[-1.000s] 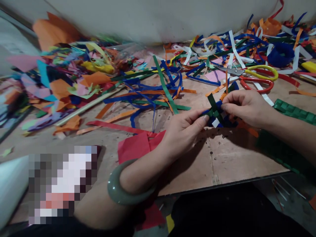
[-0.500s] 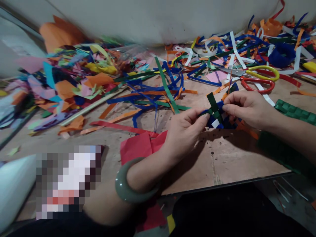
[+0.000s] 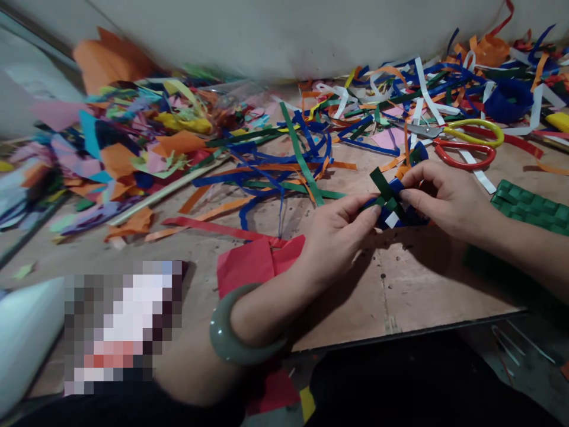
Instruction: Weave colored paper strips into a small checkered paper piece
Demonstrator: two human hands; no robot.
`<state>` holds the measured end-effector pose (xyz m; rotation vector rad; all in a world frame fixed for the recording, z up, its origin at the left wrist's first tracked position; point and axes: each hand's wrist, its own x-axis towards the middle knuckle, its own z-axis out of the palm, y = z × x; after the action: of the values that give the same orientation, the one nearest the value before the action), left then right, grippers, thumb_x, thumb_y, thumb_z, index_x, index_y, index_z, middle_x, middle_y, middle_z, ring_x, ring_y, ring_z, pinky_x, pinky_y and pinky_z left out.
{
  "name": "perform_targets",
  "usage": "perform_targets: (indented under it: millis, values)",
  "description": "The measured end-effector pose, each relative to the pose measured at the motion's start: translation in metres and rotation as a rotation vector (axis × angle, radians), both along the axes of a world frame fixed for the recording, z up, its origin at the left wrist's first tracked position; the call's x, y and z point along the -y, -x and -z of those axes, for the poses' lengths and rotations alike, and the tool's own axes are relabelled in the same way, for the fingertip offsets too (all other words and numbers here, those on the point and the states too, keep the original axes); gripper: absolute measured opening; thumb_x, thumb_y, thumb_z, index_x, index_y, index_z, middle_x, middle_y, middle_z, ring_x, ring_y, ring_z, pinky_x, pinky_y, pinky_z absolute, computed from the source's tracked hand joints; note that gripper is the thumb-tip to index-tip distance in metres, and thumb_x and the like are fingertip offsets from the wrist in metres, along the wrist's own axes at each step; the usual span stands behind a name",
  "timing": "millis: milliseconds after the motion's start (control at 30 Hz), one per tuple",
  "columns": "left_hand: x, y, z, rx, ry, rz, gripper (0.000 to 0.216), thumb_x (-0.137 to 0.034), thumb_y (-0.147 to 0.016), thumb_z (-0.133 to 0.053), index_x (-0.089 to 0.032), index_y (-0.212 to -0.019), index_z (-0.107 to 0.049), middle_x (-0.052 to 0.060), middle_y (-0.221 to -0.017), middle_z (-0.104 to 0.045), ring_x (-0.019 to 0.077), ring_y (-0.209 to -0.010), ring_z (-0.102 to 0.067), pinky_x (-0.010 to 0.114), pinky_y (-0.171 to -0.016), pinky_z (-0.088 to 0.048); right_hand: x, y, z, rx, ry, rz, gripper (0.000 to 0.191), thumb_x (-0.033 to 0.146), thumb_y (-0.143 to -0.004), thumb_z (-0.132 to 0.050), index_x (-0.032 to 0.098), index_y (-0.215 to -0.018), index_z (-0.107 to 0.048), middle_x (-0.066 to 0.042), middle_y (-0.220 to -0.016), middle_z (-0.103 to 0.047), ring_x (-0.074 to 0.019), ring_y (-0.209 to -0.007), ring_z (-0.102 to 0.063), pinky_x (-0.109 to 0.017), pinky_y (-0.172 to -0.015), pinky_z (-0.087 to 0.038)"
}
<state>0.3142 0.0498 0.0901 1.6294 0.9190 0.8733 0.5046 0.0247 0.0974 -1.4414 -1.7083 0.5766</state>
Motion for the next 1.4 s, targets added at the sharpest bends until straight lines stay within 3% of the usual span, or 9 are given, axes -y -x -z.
perform_targets:
  millis: [200,333,500,700,867,1033,1200,1400]
  values:
    - [0.000,0.000,0.003,-0.018,0.024,0.003,0.020,-0.033,-0.081,-0.065,-0.019,-0.085,-0.078,0.002,-0.074,-0.074,0.0154,-0.064,-0.066,0.025,-0.057,-0.052,-0.002,0.000,0.004,-0.083,0.051,-0.047,0.019,0.018,-0.083,-0.062,0.020,-0.100,-0.071,0.000,-0.083,-0.069,-0.0132,-0.071,-0.063,-0.027,-0.064,-0.053]
    - [0.000,0.000,0.005,-0.013,0.019,0.018,0.019,-0.033,-0.082,-0.065,-0.019,-0.084,-0.078,0.002,-0.074,-0.074,0.0152,-0.063,-0.066,0.025,-0.058,-0.053,-0.001,-0.003,0.003,-0.013,0.005,-0.098,0.029,0.020,-0.086,-0.063,0.024,-0.111,-0.076,0.000,-0.088,-0.069,-0.0143,-0.078,-0.064,-0.030,-0.073,-0.056]
    - [0.001,-0.002,0.004,0.017,0.028,0.021,0.016,-0.029,-0.082,-0.065,-0.020,-0.083,-0.079,0.001,-0.074,-0.075,0.0154,-0.066,-0.067,0.026,-0.062,-0.055,-0.002,-0.006,0.000,0.002,0.037,-0.194,0.032,0.015,-0.087,-0.058,0.026,-0.108,-0.079,-0.002,-0.098,-0.074,-0.0166,-0.089,-0.067,-0.033,-0.081,-0.057]
    - [0.000,-0.002,0.002,-0.016,-0.002,0.027,0.016,-0.028,-0.084,-0.064,-0.021,-0.082,-0.078,0.002,-0.076,-0.075,0.0165,-0.069,-0.068,0.026,-0.062,-0.055,-0.004,-0.005,0.002,-0.166,0.167,-0.206,0.014,0.012,-0.083,-0.061,0.021,-0.089,-0.070,0.002,-0.082,-0.067,-0.0127,-0.074,-0.064,-0.026,-0.068,-0.053]
    - [0.000,-0.001,0.004,-0.039,-0.036,0.013,0.015,-0.026,-0.083,-0.063,-0.020,-0.079,-0.076,0.001,-0.073,-0.074,0.0144,-0.065,-0.064,0.025,-0.062,-0.053,-0.004,-0.007,0.001,-0.154,0.150,-0.228,0.002,0.018,-0.084,-0.065,0.019,-0.083,-0.065,0.001,-0.080,-0.063,-0.0117,-0.070,-0.060,-0.026,-0.066,-0.050]
    - [0.000,-0.002,0.007,-0.008,-0.006,0.015,0.015,-0.028,-0.083,-0.066,-0.018,-0.080,-0.075,0.000,-0.072,-0.074,0.0131,-0.063,-0.063,0.024,-0.062,-0.053,-0.004,-0.013,0.005,-0.031,0.022,-0.277,0.003,0.020,-0.086,-0.066,0.020,-0.084,-0.068,-0.002,-0.086,-0.066,-0.0136,-0.077,-0.061,-0.028,-0.071,-0.052]
    - [0.002,-0.001,0.007,0.004,-0.115,0.073,0.020,-0.024,-0.088,-0.061,-0.019,-0.092,-0.080,0.002,-0.087,-0.080,0.0157,-0.076,-0.070,0.024,-0.070,-0.054,0.003,-0.017,0.012,0.084,-0.215,-0.324,0.011,0.019,-0.093,-0.062,0.023,-0.088,-0.071,-0.004,-0.090,-0.069,-0.0165,-0.083,-0.065,-0.031,-0.073,-0.056]
    - [0.007,0.001,0.005,-0.063,-0.208,-0.015,0.021,-0.021,-0.089,-0.060,-0.019,-0.088,-0.080,0.003,-0.087,-0.082,0.0175,-0.078,-0.073,0.027,-0.075,-0.056,0.013,-0.017,0.010,0.254,-0.413,-0.292,0.013,0.019,-0.097,-0.060,0.025,-0.097,-0.072,-0.004,-0.097,-0.070,-0.0160,-0.086,-0.069,-0.030,-0.071,-0.057]
